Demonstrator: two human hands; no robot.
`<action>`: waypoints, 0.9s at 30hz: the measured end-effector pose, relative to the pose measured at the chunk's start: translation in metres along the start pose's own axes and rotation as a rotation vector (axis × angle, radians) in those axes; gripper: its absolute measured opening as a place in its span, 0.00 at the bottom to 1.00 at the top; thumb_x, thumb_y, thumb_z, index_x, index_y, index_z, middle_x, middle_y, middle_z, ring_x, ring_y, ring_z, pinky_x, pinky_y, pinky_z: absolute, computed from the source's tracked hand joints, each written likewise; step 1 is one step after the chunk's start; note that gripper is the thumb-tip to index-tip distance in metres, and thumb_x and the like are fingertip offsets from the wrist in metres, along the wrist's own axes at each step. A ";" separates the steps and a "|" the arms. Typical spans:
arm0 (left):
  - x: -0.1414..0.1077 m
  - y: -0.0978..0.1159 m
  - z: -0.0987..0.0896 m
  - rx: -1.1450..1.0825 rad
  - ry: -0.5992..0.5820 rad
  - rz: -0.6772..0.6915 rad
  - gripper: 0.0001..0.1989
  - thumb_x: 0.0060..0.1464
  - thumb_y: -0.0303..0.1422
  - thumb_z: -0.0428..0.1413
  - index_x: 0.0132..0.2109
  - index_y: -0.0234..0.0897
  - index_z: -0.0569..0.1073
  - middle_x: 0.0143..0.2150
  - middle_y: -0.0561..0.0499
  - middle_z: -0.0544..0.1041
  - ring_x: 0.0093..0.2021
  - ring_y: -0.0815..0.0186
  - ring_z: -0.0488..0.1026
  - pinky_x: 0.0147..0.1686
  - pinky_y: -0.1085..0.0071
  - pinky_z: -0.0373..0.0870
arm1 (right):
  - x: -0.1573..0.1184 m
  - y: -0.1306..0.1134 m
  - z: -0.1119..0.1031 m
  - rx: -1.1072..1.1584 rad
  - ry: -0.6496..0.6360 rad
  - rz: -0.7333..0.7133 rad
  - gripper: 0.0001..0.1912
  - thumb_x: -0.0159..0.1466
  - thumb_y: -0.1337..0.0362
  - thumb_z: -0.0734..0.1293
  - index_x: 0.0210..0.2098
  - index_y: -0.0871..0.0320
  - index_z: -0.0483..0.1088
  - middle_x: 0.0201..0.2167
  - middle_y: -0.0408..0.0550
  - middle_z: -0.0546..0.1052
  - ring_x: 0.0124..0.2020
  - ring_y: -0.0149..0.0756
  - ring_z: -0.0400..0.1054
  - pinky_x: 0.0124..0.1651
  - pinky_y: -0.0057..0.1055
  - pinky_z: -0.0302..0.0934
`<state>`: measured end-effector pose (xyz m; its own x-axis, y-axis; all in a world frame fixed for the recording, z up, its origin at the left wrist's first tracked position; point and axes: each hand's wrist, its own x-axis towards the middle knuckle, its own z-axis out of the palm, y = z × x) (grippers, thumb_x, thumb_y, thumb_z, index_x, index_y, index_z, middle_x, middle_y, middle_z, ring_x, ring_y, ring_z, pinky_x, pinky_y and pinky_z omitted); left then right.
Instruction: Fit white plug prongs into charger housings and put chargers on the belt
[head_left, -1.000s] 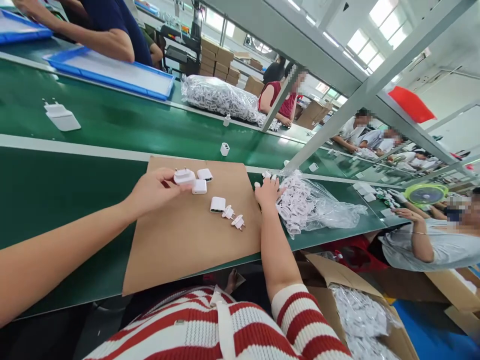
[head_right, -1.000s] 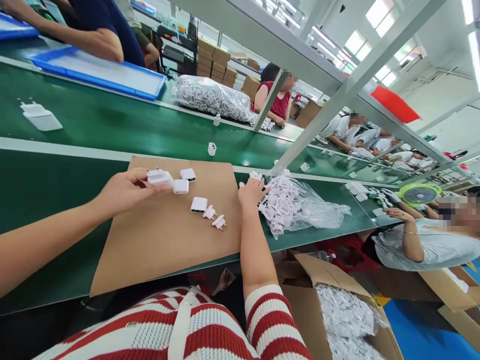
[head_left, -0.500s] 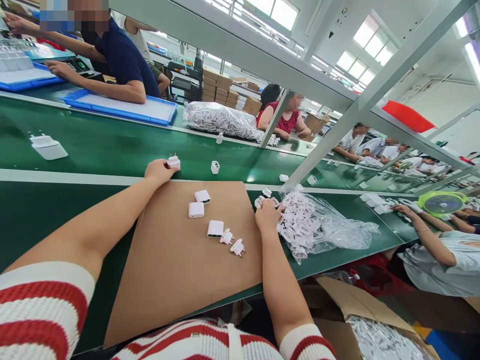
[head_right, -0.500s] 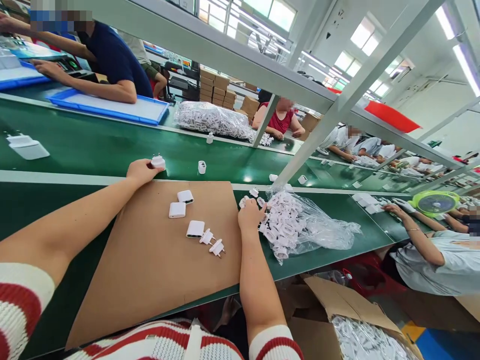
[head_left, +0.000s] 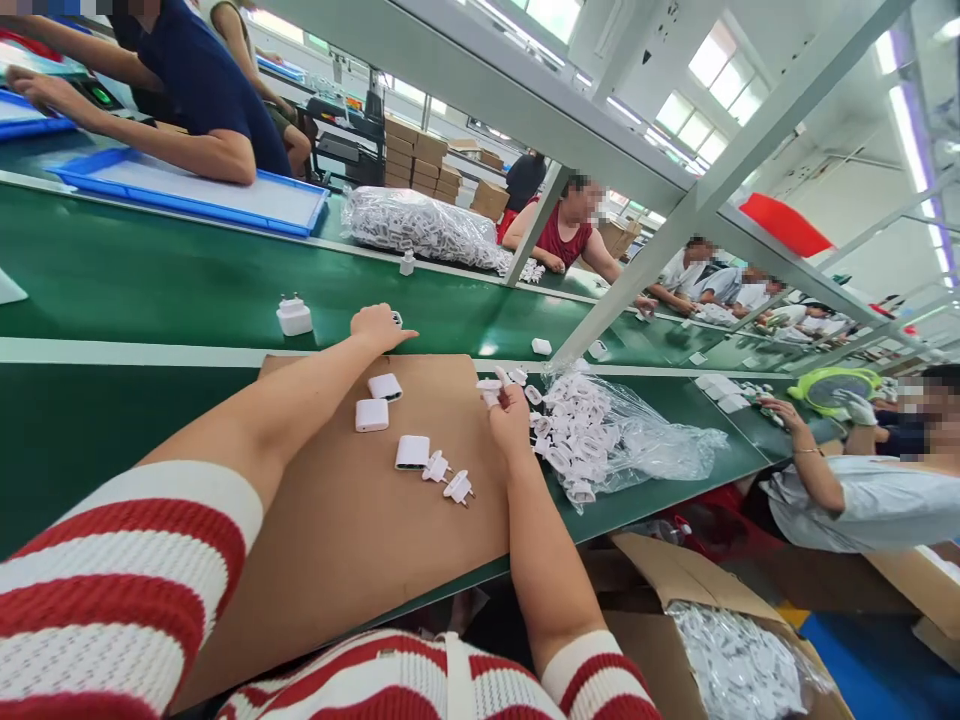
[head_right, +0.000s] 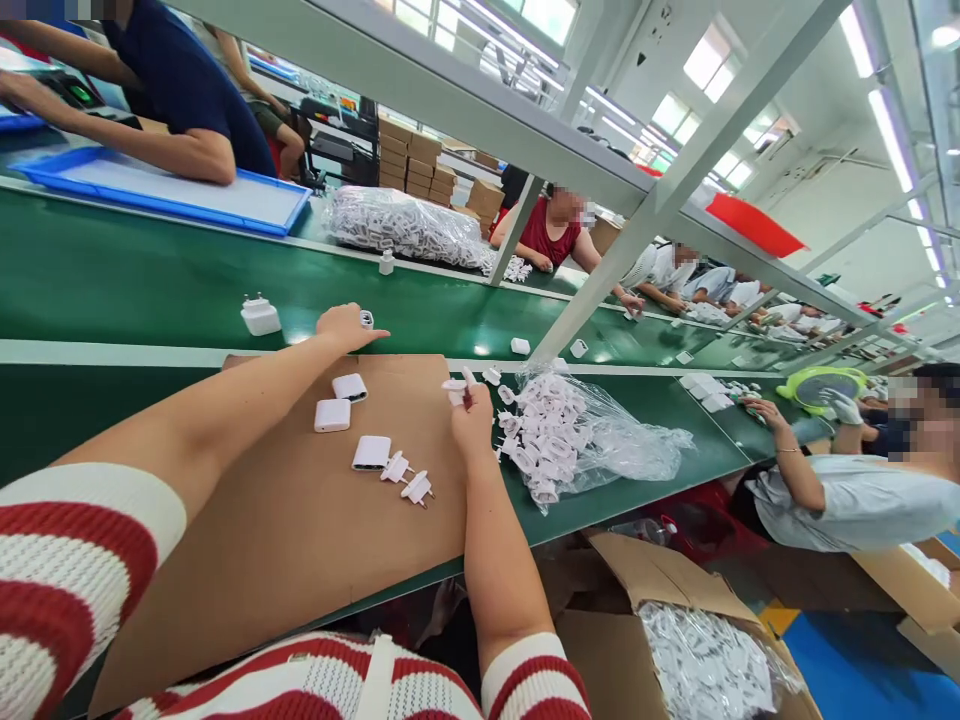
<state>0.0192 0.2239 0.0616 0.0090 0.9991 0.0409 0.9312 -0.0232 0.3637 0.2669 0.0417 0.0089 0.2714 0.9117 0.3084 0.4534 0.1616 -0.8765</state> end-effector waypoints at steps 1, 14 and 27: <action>0.001 0.005 -0.001 -0.013 -0.017 -0.016 0.29 0.52 0.44 0.63 0.54 0.26 0.76 0.54 0.27 0.77 0.54 0.39 0.74 0.50 0.55 0.70 | -0.001 -0.001 0.003 0.150 -0.025 0.037 0.26 0.62 0.60 0.66 0.58 0.59 0.68 0.44 0.51 0.78 0.41 0.38 0.75 0.50 0.39 0.69; -0.223 -0.053 -0.035 -0.284 -0.045 0.659 0.24 0.66 0.43 0.52 0.65 0.41 0.72 0.59 0.43 0.78 0.55 0.52 0.75 0.57 0.60 0.69 | -0.033 -0.043 0.008 0.492 -0.207 0.063 0.22 0.55 0.55 0.75 0.48 0.54 0.75 0.39 0.46 0.81 0.39 0.34 0.75 0.49 0.36 0.71; -0.285 -0.076 0.010 -0.583 -0.179 0.583 0.20 0.60 0.48 0.62 0.50 0.36 0.78 0.48 0.43 0.78 0.48 0.56 0.75 0.49 0.64 0.71 | -0.100 -0.100 0.018 -0.101 -0.551 -0.424 0.15 0.66 0.68 0.64 0.50 0.54 0.75 0.44 0.49 0.78 0.47 0.39 0.72 0.53 0.38 0.68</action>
<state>-0.0507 -0.0591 0.0132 0.5331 0.8111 0.2408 0.4234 -0.5021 0.7540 0.1792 -0.0584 0.0588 -0.4036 0.8409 0.3605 0.5088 0.5338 -0.6754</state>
